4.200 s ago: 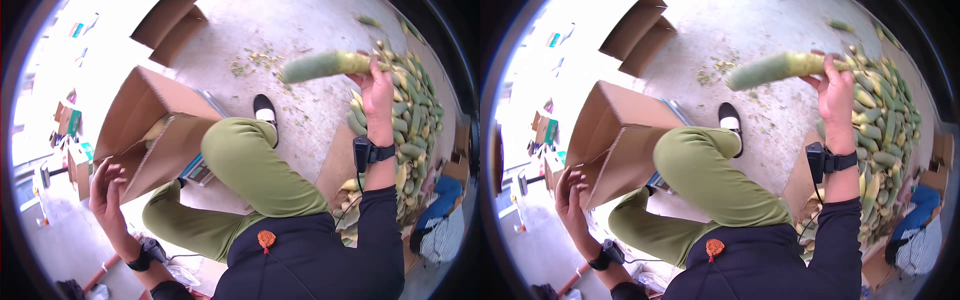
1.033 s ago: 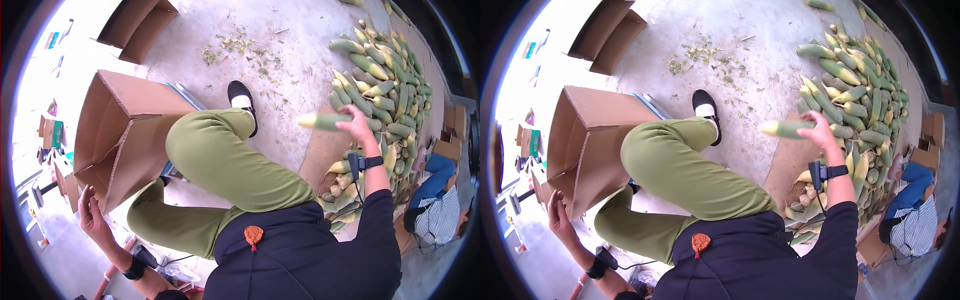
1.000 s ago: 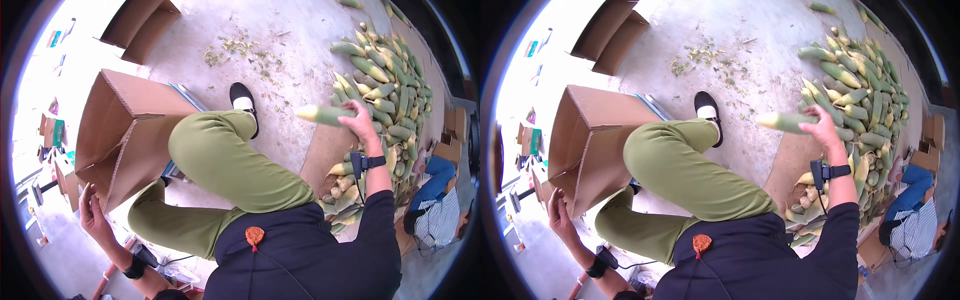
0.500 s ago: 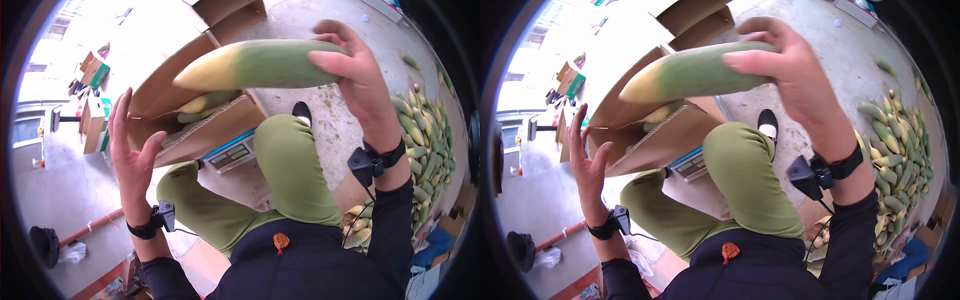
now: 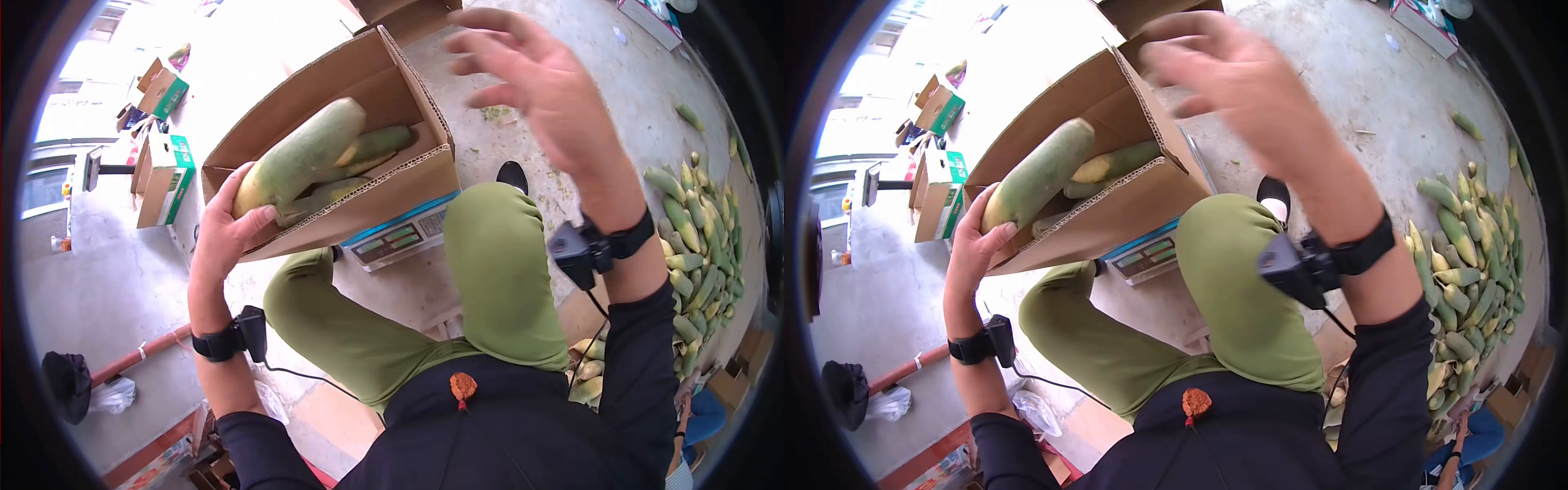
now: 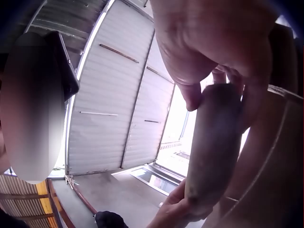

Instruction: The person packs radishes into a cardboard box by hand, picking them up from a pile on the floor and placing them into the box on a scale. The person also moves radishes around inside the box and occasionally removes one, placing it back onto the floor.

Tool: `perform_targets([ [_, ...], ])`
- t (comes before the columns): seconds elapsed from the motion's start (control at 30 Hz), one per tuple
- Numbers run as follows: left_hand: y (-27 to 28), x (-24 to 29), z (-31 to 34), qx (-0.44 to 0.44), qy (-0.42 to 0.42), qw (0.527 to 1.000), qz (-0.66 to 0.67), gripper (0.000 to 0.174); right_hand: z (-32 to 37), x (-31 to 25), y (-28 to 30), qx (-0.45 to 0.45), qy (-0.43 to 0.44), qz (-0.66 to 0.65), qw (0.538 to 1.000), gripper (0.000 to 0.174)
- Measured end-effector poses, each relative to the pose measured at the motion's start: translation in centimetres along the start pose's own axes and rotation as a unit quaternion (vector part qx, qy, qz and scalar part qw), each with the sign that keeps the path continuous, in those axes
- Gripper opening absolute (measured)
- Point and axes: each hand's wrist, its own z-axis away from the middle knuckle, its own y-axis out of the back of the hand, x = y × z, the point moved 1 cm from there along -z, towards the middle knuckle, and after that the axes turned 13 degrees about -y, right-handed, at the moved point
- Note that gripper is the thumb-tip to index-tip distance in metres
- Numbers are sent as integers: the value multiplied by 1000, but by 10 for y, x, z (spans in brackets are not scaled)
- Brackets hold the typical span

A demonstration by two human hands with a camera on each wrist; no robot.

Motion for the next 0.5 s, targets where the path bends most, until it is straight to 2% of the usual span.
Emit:
perform_targets([
  [0.03, 4, -13, -2, -6, 21, 998, -53, 61, 6, 2, 17, 27, -12, -13, 999, 32],
  [0.1, 12, -40, -5, -30, 38, 997, -62, 59, 20, 22, 58, 72, -59, 5, 996, 29],
  [0.17, 14, -61, -7, -75, 88, 980, -162, 57, 42, 55, 98, 130, -116, 54, 983, 28],
  [0.23, 12, -69, -12, -126, 104, 973, -161, 56, 72, 90, 131, 189, -189, 98, 959, 26],
  [0.3, 11, -86, -18, -167, 129, 966, -149, 58, 112, 138, 170, 227, -275, 128, 925, 26],
  [0.37, 12, -109, -19, -175, 145, 971, -76, 59, 165, 187, 205, 259, -341, 163, 889, 29],
  [0.43, 2, -100, -22, -191, 147, 966, -93, 58, 226, 229, 234, 269, -415, 197, 846, 28],
  [0.5, -6, -93, -24, -200, 168, 954, -149, 54, 282, 254, 249, 314, -500, 204, 781, 28],
])
